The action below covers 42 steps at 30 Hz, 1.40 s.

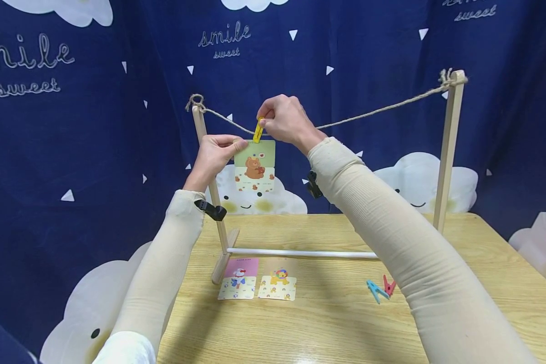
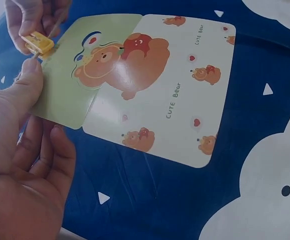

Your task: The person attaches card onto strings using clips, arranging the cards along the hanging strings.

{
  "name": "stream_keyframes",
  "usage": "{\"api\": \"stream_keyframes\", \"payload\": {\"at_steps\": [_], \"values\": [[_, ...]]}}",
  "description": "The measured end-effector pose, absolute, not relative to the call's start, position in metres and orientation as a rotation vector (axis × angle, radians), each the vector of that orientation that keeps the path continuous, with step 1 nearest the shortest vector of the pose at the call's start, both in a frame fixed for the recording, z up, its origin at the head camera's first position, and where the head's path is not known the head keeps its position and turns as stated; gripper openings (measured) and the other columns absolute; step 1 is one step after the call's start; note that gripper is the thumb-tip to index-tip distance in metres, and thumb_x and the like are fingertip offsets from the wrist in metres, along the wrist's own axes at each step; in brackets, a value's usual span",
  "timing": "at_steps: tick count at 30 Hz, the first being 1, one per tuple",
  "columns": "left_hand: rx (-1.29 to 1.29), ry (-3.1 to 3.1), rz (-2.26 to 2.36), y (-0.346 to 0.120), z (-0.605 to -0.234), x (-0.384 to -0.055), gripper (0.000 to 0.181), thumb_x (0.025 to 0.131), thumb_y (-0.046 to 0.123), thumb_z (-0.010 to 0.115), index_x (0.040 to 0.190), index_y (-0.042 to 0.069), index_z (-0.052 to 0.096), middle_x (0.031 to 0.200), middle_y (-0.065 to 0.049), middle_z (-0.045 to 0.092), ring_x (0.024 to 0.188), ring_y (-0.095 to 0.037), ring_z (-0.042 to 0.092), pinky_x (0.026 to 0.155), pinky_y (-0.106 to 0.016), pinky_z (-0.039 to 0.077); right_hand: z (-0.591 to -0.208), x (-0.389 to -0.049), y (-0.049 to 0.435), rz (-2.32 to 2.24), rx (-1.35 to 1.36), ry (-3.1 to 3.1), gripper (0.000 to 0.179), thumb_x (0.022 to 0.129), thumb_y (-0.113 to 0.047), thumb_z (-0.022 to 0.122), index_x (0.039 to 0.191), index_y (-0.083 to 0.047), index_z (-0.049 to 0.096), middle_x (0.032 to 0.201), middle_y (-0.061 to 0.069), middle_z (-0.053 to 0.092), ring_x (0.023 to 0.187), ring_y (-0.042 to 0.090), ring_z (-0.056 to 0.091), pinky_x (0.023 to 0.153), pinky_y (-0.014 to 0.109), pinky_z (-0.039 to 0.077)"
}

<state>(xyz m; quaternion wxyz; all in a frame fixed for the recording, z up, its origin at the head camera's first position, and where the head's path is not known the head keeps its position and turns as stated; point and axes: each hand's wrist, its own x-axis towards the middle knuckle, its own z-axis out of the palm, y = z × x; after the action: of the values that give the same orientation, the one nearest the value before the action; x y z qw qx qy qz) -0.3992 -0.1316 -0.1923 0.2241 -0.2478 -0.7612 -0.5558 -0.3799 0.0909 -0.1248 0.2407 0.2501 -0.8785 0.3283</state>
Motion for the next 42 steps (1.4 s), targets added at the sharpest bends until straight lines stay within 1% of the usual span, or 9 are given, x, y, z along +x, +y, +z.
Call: {"api": "stream_keyframes", "payload": {"at_steps": [4,9,19,25,31,38,42], "values": [[-0.708,-2.088,-1.517,-0.1323,-0.1934,-0.399,0.025,0.09,0.025,0.083,0.101,0.003,0.082,0.071,0.01,0.062,0.071,-0.01,0.049,0.063,-0.025,0.037,-0.1253,-0.38,0.0903,0.884,0.697,-2.415,0.015,0.1,-0.014,0.065,0.11,-0.009,0.076,0.099,0.002,0.072,0.093,0.019,0.064,0.085,0.031,0.055],[-0.727,-2.078,-1.501,-0.1331,-0.1947,-0.4011,0.025,0.089,0.03,0.084,0.099,0.007,0.083,0.071,0.008,0.061,0.072,-0.012,0.049,0.063,-0.026,0.037,-0.1258,-0.3802,0.0896,0.881,0.701,-2.421,0.017,0.1,-0.014,0.064,0.112,-0.009,0.076,0.099,0.002,0.073,0.093,0.018,0.065,0.086,0.031,0.055],[-0.712,-2.079,-1.498,-0.1333,-0.1933,-0.4008,0.026,0.088,0.03,0.084,0.099,0.007,0.083,0.08,0.004,0.072,0.076,-0.012,0.053,0.066,-0.026,0.041,-0.1256,-0.381,0.0886,0.879,0.727,-2.435,0.024,0.1,-0.016,0.064,0.119,-0.007,0.075,0.102,0.003,0.074,0.094,0.018,0.067,0.086,0.033,0.057],[-0.721,-2.085,-1.475,-0.1327,-0.1949,-0.4014,0.026,0.088,0.031,0.084,0.1,0.007,0.083,0.083,0.003,0.076,0.077,-0.011,0.059,0.07,-0.026,0.046,-0.1272,-0.3821,0.0903,0.866,0.734,-2.453,0.03,0.1,-0.019,0.065,0.126,-0.006,0.073,0.111,0.007,0.075,0.098,0.019,0.068,0.088,0.035,0.057],[-0.717,-2.086,-1.463,-0.1321,-0.1962,-0.4012,0.025,0.088,0.031,0.085,0.098,0.008,0.083,0.08,0.002,0.074,0.077,-0.013,0.059,0.07,-0.027,0.047,-0.1285,-0.382,0.0918,0.864,0.74,-2.466,0.034,0.1,-0.024,0.066,0.129,-0.007,0.072,0.118,0.008,0.075,0.103,0.02,0.069,0.092,0.036,0.057],[-0.712,-2.082,-1.454,-0.1319,-0.196,-0.4004,0.025,0.088,0.03,0.085,0.096,0.007,0.082,0.076,0.002,0.071,0.074,-0.013,0.057,0.066,-0.027,0.044,-0.1293,-0.3814,0.0923,0.871,0.746,-2.474,0.036,0.101,-0.026,0.067,0.131,-0.007,0.07,0.119,0.007,0.074,0.105,0.021,0.069,0.094,0.037,0.057],[-0.71,-2.077,-1.478,-0.1321,-0.1965,-0.3998,0.026,0.088,0.03,0.085,0.097,0.006,0.081,0.08,0.001,0.074,0.076,-0.013,0.061,0.07,-0.027,0.047,-0.1307,-0.3814,0.0928,0.877,0.752,-2.475,0.036,0.101,-0.026,0.067,0.131,-0.007,0.07,0.119,0.007,0.075,0.105,0.02,0.069,0.094,0.037,0.056]]}}
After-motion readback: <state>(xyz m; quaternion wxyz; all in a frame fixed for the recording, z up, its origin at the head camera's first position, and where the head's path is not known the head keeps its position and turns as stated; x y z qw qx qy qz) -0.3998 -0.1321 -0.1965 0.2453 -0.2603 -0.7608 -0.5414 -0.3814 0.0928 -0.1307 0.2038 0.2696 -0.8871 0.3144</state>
